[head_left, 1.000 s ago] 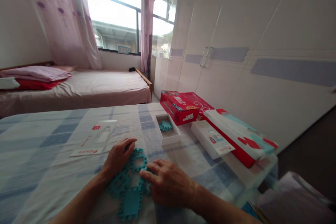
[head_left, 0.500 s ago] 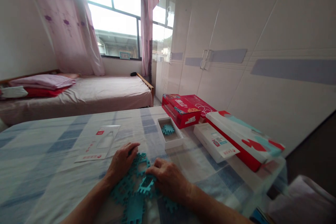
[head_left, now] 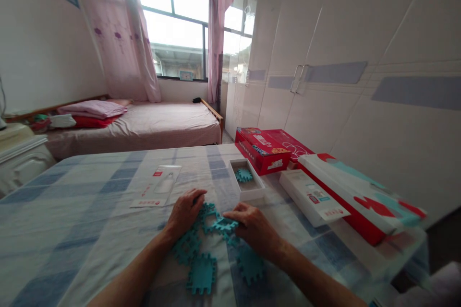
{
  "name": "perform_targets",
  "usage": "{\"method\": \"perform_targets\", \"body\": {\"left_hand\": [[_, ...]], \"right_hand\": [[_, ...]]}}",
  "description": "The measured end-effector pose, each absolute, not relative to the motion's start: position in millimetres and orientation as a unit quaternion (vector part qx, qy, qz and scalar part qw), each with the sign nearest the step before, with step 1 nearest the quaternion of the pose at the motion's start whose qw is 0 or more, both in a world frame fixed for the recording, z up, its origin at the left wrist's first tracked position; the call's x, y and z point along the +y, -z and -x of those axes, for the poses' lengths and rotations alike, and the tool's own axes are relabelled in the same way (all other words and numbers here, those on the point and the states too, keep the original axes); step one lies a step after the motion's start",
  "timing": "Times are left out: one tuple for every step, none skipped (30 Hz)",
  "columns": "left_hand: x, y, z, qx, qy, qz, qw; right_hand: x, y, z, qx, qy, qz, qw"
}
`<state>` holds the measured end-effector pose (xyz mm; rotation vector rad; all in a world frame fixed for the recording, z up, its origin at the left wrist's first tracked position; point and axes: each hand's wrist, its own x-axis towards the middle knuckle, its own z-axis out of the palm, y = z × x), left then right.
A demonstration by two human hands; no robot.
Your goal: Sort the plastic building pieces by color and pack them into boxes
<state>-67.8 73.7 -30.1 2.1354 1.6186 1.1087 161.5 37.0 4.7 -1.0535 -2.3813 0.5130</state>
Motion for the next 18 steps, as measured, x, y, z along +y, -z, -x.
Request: {"method": "perform_targets", "body": {"left_hand": [[73, 30, 68, 0.555, -0.380, -0.730, 0.121], [73, 29, 67, 0.556, -0.382, -0.728, 0.122], [73, 29, 67, 0.556, -0.384, -0.727, 0.124], [72, 28, 67, 0.555, -0.388, -0.725, 0.127], [72, 27, 66, 0.553, -0.394, -0.722, 0.132], [71, 26, 66, 0.552, -0.399, -0.719, 0.139], [71, 26, 65, 0.552, -0.404, -0.715, 0.145], [70, 25, 64, 0.552, -0.409, -0.711, 0.152], [70, 25, 64, 0.553, -0.411, -0.707, 0.157], [70, 25, 64, 0.557, -0.413, -0.702, 0.162], [70, 25, 64, 0.561, -0.415, -0.696, 0.167], [71, 25, 64, 0.566, -0.418, -0.690, 0.172], [71, 26, 64, 0.570, -0.422, -0.682, 0.178], [72, 26, 64, 0.574, -0.428, -0.674, 0.183], [73, 27, 65, 0.577, -0.432, -0.667, 0.185], [74, 28, 65, 0.579, -0.441, -0.660, 0.188], [74, 28, 66, 0.579, -0.455, -0.648, 0.194], [75, 29, 66, 0.576, -0.476, -0.632, 0.205]], "right_hand": [[43, -12, -167, -0.860, -0.184, 0.397, 0.263], [51, -21, -173, -0.848, -0.174, 0.413, 0.281], [61, -29, -179, -0.836, -0.159, 0.432, 0.297], [72, -37, -185, -0.825, -0.140, 0.452, 0.310], [85, -45, -189, -0.815, -0.118, 0.470, 0.316], [96, -50, -193, -0.808, -0.096, 0.489, 0.314], [106, -54, -195, -0.802, -0.069, 0.508, 0.306], [113, -57, -195, -0.797, -0.040, 0.525, 0.296], [116, -58, -192, -0.792, -0.009, 0.539, 0.286], [115, -57, -188, -0.790, 0.017, 0.545, 0.281], [111, -55, -181, -0.793, 0.031, 0.541, 0.280], [104, -52, -173, -0.806, 0.027, 0.523, 0.277], [94, -48, -163, -0.827, 0.004, 0.493, 0.269], [84, -43, -153, -0.852, -0.036, 0.457, 0.252], [74, -37, -143, -0.875, -0.083, 0.421, 0.225], [65, -31, -133, -0.891, -0.128, 0.391, 0.190], [57, -25, -123, -0.900, -0.165, 0.374, 0.154], [52, -20, -114, -0.902, -0.191, 0.368, 0.123]]}}
